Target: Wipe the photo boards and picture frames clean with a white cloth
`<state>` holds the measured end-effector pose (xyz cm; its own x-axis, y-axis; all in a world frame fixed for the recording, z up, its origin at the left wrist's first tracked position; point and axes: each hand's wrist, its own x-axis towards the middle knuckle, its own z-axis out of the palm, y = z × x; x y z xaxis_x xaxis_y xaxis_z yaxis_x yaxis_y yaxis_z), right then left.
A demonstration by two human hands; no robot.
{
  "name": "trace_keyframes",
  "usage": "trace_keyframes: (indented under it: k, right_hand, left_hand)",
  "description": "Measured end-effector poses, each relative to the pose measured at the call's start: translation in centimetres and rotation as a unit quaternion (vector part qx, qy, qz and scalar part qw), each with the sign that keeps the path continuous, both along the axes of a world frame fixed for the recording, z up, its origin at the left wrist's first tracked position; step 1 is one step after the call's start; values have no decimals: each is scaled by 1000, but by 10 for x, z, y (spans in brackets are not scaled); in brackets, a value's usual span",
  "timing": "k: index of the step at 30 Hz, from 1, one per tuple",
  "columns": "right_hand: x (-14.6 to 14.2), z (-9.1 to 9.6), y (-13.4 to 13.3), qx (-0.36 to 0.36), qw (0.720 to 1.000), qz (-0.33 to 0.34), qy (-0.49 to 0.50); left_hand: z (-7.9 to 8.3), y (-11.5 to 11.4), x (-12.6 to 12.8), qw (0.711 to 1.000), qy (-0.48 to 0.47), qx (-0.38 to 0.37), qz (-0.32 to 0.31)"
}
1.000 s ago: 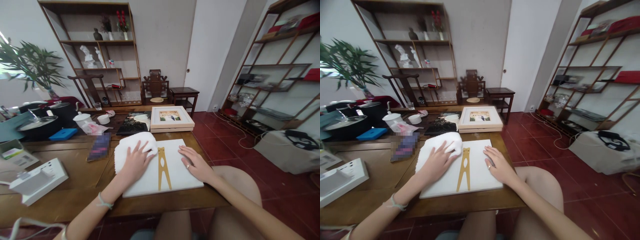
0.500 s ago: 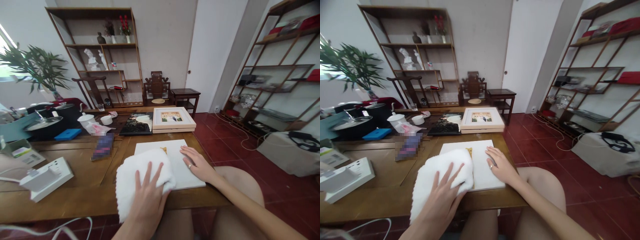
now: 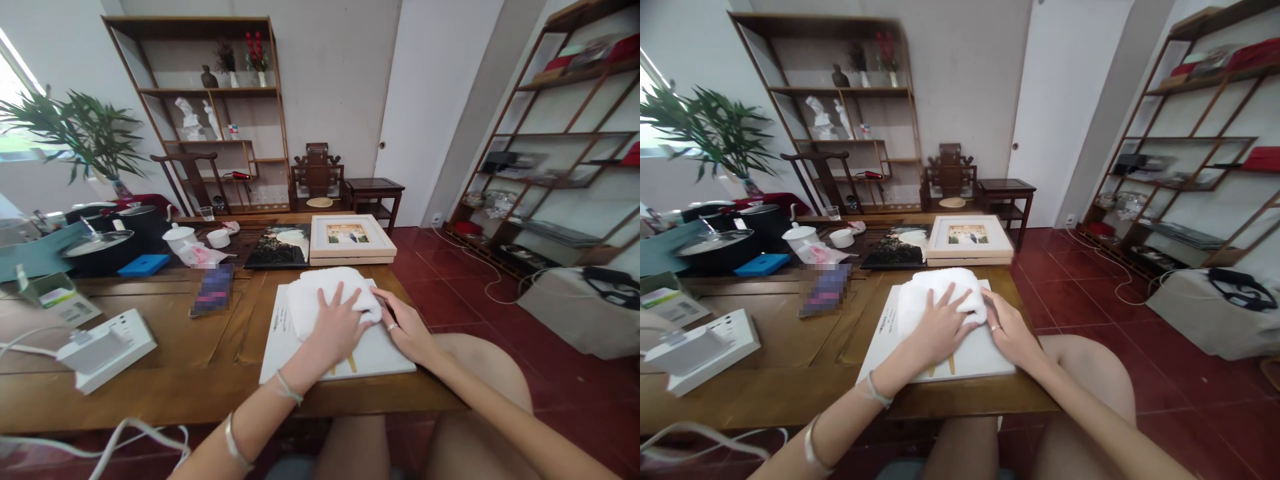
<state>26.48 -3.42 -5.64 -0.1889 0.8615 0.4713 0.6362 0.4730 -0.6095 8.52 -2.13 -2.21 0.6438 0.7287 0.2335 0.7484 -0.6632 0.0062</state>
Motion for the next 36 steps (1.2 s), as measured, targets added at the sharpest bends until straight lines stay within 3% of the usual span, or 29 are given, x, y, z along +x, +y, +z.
trace_keyframes:
  k: [3,5,11,14,16,18,21,23,27,30,33,36]
  right_hand:
    - [-1,1,-1,-4,1000,-3,5]
    - [-1,0,-1,1,1000,-1,11]
    - [5,-2,2,34,997,-24,71]
    - [5,6,-5,73,996,-5,42]
    - [-1,14,-14,100,995,27,-2]
    - [-13,23,-27,110,989,75,-57]
    - [-37,30,-43,88,973,147,-153]
    - [-52,27,-49,62,965,161,-198]
    - [-69,14,-54,11,958,144,-247]
    - [-71,9,-57,11,953,127,-274]
    - [-67,4,-64,56,936,124,-323]
    - [-62,-6,-79,157,920,87,-349]
  left_hand:
    - [1,14,8,1000,-7,-1,20]
    - [0,9,10,1000,-8,2,28]
    - [-8,-63,-9,998,-16,14,-62]
    - [-9,-82,-33,994,-27,22,-108]
    - [-7,-78,-52,996,-46,35,-70]
    - [-7,-67,-74,995,-74,72,10]
    - [-8,-50,-107,980,-100,125,121]
    - [-10,-45,-124,974,-100,137,153]
    - [-11,-47,-139,975,-85,154,136]
    - [-11,-49,-138,977,-83,159,113]
    - [-11,-49,-136,971,-112,186,97]
    - [-10,-48,-133,961,-159,203,97]
